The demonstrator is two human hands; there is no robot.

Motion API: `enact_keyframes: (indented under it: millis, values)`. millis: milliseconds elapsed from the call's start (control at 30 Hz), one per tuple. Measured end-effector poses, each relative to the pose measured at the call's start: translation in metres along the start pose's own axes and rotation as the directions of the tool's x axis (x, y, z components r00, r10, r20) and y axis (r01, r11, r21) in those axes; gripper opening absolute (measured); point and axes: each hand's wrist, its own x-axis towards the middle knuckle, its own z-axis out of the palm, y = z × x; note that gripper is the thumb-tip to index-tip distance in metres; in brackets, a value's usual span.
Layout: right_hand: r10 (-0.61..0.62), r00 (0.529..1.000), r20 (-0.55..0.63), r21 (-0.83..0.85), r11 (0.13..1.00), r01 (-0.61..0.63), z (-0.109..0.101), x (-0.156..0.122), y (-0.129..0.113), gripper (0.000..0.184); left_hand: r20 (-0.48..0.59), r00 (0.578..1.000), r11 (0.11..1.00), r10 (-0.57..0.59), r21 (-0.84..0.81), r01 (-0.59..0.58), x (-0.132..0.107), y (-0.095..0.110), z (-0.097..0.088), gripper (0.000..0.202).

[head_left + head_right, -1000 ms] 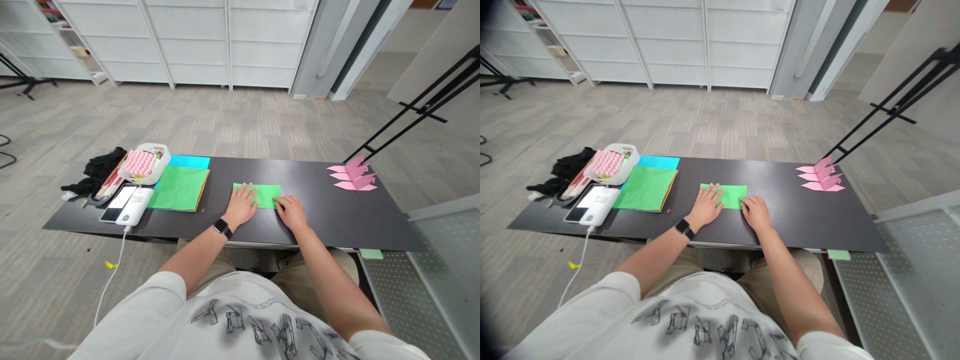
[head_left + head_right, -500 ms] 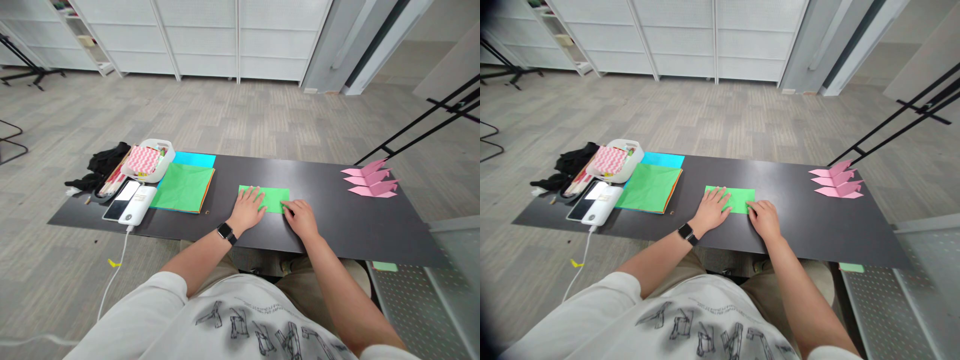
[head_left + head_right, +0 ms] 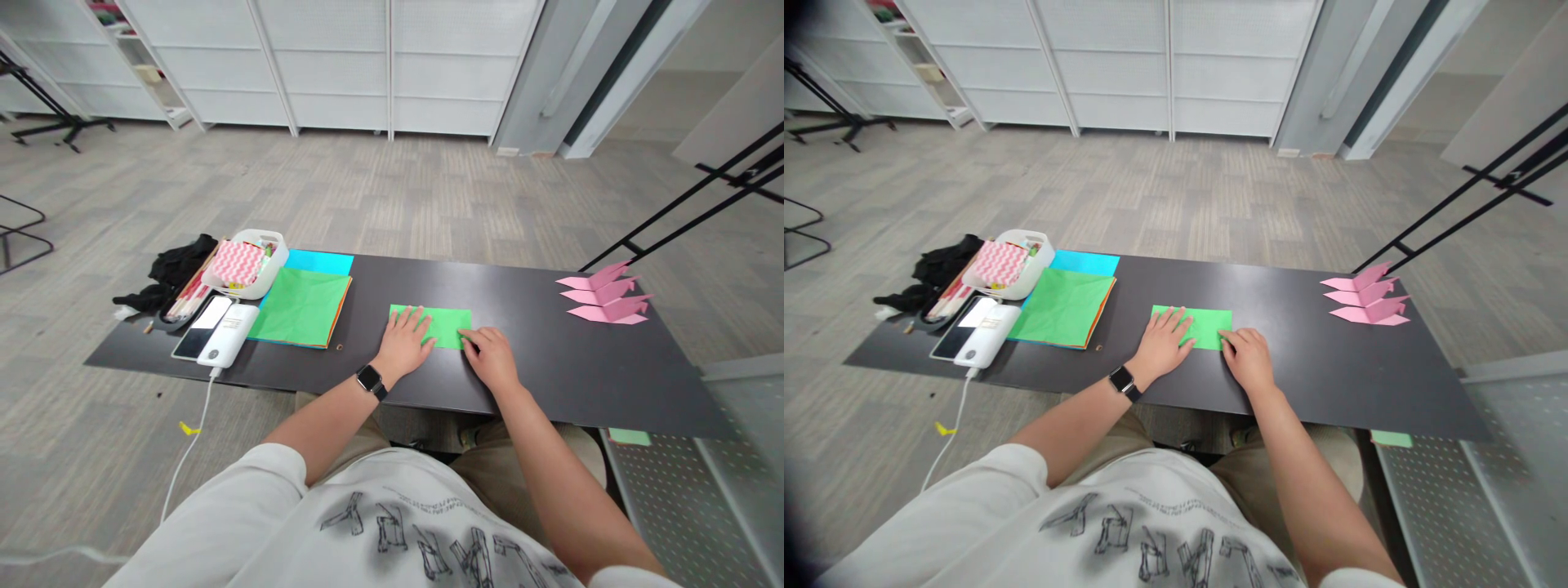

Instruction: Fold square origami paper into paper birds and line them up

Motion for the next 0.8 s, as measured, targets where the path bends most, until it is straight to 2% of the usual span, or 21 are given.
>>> enact_keyframes:
  millis: [533,800]
  values:
    - [0.002,1.000,-0.003,-0.029,1.000,-0.002,0.0024,0.0016,0.0012,0.030,0.004,1.000,0.999,-0.016,0.039,0.016,-0.0011,0.0048,-0.0029,0.054]
    - [0.019,1.000,-0.001,-0.074,0.997,-0.019,0.0036,0.0004,-0.0008,0.031,-0.001,0.998,0.994,-0.055,0.099,0.055,-0.0022,0.0062,-0.0035,0.062]
